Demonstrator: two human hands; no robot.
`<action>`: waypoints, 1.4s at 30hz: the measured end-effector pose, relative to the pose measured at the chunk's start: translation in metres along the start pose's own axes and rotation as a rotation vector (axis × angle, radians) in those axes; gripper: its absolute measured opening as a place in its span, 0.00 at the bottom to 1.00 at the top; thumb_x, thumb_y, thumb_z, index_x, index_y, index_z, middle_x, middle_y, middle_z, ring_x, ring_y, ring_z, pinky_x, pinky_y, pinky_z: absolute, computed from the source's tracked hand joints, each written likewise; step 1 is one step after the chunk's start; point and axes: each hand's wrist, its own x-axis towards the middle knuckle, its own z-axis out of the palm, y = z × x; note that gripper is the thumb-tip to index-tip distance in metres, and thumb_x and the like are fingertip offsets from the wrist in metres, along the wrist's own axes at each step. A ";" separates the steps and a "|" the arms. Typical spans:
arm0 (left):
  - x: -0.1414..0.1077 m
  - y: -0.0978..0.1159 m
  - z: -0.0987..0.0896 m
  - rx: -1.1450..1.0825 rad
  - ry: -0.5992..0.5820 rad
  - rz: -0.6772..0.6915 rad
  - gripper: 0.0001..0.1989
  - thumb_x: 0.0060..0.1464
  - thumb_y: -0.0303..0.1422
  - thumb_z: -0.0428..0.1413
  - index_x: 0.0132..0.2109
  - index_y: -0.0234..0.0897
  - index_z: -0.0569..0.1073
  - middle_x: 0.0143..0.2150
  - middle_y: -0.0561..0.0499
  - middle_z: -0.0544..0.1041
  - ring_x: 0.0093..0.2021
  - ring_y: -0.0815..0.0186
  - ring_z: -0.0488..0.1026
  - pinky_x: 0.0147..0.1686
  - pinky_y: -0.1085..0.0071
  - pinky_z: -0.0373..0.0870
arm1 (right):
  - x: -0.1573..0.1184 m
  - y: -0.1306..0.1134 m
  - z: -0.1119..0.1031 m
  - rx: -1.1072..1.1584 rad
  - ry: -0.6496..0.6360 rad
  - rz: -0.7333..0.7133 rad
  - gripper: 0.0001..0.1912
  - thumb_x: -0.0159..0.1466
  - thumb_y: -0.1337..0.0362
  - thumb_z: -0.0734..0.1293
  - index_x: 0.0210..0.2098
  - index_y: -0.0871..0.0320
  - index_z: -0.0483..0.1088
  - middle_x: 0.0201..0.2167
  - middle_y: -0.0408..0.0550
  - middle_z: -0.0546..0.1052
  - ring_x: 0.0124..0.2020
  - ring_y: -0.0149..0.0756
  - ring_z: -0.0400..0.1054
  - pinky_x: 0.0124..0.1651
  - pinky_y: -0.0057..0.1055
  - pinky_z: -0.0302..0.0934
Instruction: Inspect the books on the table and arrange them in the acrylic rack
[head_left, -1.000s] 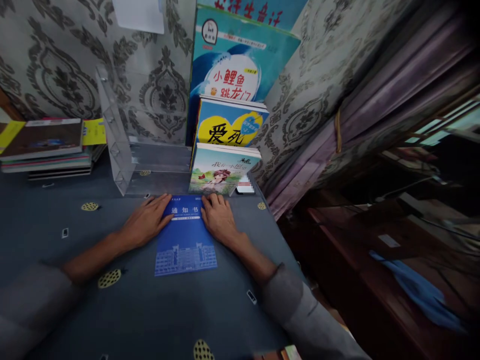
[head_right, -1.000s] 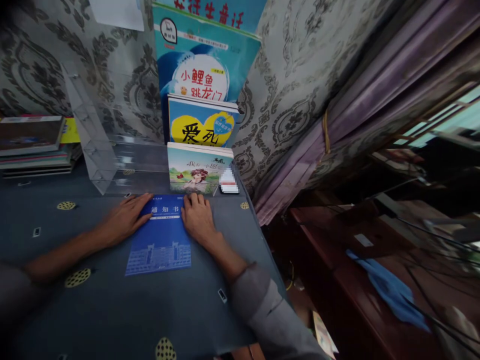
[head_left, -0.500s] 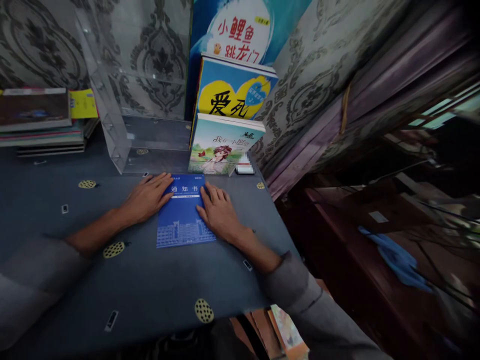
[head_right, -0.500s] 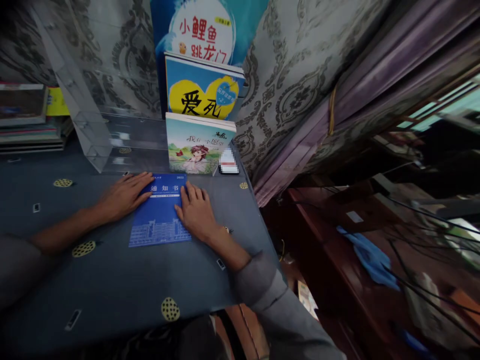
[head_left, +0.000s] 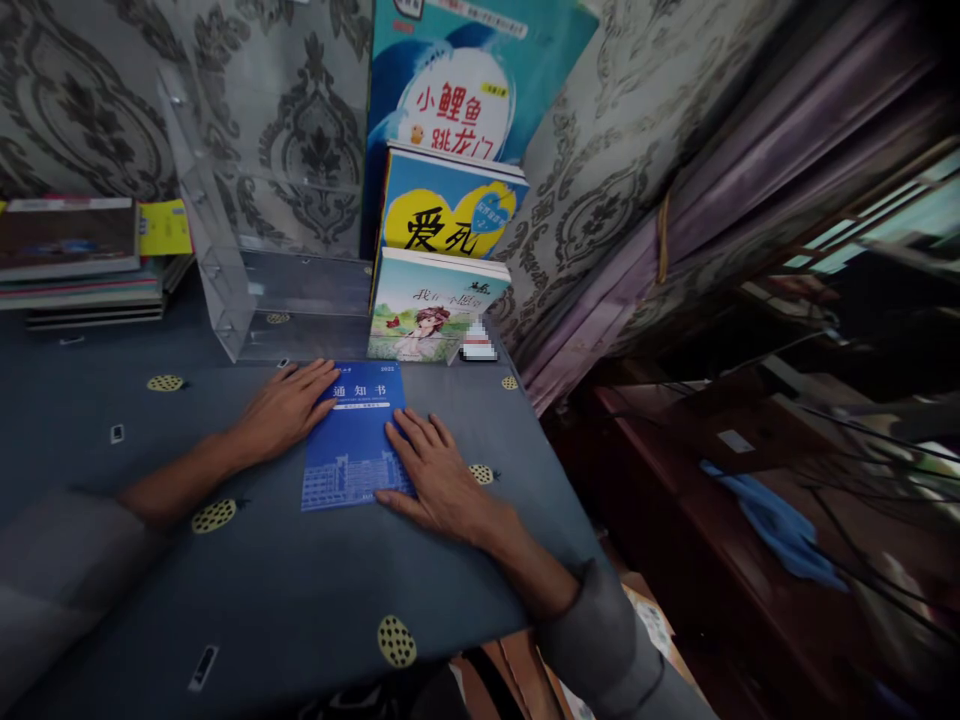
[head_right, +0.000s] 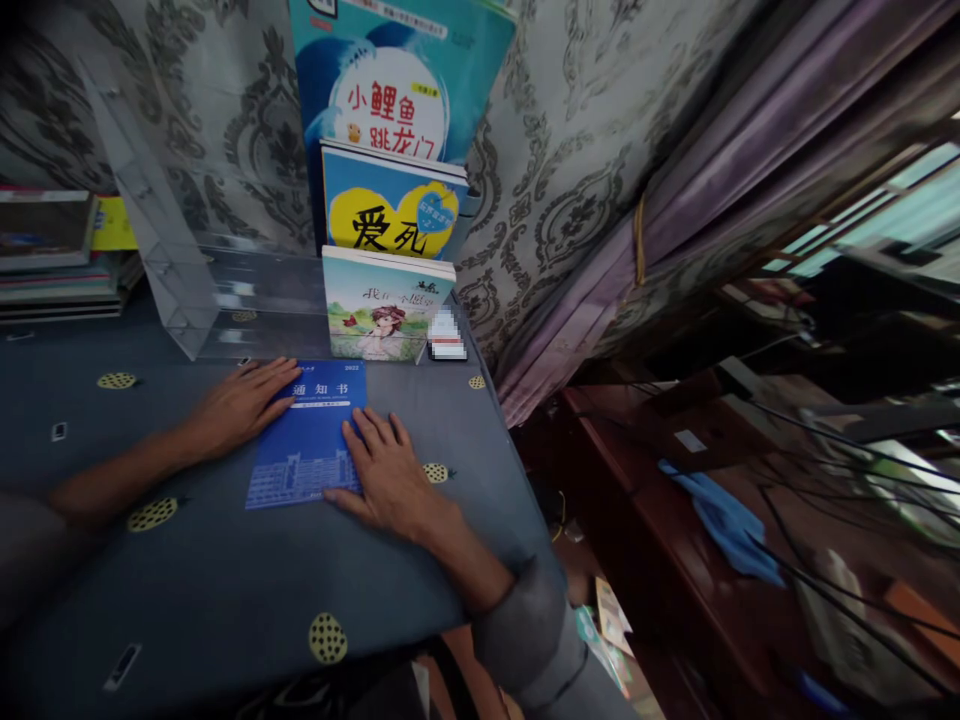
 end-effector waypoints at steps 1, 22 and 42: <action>0.000 0.000 0.000 0.007 -0.008 0.003 0.30 0.70 0.48 0.37 0.68 0.35 0.64 0.72 0.41 0.65 0.72 0.54 0.59 0.69 0.48 0.55 | 0.000 0.001 0.000 0.008 0.007 -0.006 0.44 0.70 0.39 0.59 0.72 0.67 0.52 0.72 0.68 0.56 0.75 0.56 0.44 0.74 0.60 0.41; 0.007 0.015 0.007 -0.049 -0.162 0.262 0.36 0.69 0.56 0.37 0.75 0.42 0.52 0.76 0.45 0.54 0.76 0.56 0.49 0.72 0.53 0.42 | 0.000 0.001 -0.001 0.046 -0.006 0.002 0.48 0.69 0.36 0.59 0.72 0.69 0.52 0.73 0.69 0.55 0.75 0.57 0.44 0.74 0.61 0.39; 0.049 0.034 0.019 -0.092 -0.067 0.309 0.29 0.71 0.48 0.42 0.71 0.39 0.59 0.73 0.42 0.63 0.72 0.56 0.59 0.70 0.53 0.51 | 0.016 0.019 -0.015 0.196 0.070 0.023 0.31 0.70 0.54 0.66 0.66 0.66 0.62 0.64 0.64 0.69 0.65 0.51 0.61 0.68 0.52 0.55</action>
